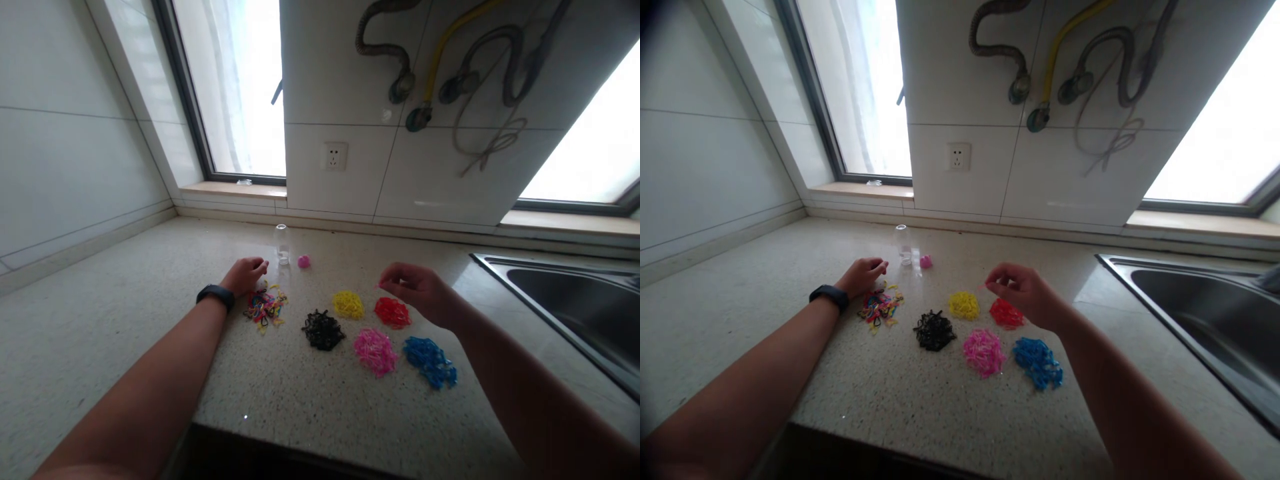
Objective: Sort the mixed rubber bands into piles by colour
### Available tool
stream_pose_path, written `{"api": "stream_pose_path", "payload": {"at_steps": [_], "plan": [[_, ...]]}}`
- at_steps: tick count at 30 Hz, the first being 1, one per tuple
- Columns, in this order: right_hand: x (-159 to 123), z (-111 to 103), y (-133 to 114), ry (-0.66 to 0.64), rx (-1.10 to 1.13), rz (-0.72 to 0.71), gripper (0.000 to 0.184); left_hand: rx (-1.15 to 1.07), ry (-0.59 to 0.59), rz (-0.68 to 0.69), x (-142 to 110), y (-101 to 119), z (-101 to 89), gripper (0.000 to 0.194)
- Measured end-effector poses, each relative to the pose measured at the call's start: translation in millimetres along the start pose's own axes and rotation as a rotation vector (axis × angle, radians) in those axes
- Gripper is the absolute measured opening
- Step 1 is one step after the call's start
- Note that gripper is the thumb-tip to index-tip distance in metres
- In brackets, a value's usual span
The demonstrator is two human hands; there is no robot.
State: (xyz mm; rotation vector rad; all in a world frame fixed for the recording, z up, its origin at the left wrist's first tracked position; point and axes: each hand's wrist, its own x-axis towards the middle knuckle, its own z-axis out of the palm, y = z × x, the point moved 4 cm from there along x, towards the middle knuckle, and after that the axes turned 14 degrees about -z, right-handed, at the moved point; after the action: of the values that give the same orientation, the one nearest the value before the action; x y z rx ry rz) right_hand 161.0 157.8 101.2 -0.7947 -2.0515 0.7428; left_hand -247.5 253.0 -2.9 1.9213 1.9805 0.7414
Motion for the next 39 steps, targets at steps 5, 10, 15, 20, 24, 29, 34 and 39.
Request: {"api": "stream_pose_path", "payload": {"at_steps": [5, 10, 15, 20, 24, 29, 34, 39], "plan": [[-28, -7, 13, 0.091, 0.069, 0.049, 0.024, 0.017, -0.004, -0.012, -3, 0, -1.8, 0.034], [-34, 16, 7, -0.022, 0.239, 0.081, 0.028, 0.028, -0.007, -0.018, -4, 1, -3.3, 0.034], [-34, 30, -5, -0.099, 0.314, 0.013, 0.026, 0.045, -0.011, -0.028, -4, 2, -3.2, 0.034], [-35, 25, -13, -0.080, 0.378, -0.044, 0.026, 0.062, -0.008, -0.028, -6, 2, -4.6, 0.033], [-35, 21, -18, -0.062, 0.405, -0.069, 0.026, 0.069, -0.003, -0.024, -5, 1, -5.3, 0.031], [-35, 21, -22, -0.067, 0.423, -0.087, 0.026, 0.069, 0.013, -0.016, -5, 1, -5.6, 0.031], [-35, 19, -27, -0.063, 0.462, -0.124, 0.024, 0.052, 0.039, 0.000, -9, 7, -8.9, 0.042], [-36, 17, -28, -0.059, 0.474, -0.151, 0.020, 0.026, 0.065, 0.006, -11, 12, -11.5, 0.045]]}}
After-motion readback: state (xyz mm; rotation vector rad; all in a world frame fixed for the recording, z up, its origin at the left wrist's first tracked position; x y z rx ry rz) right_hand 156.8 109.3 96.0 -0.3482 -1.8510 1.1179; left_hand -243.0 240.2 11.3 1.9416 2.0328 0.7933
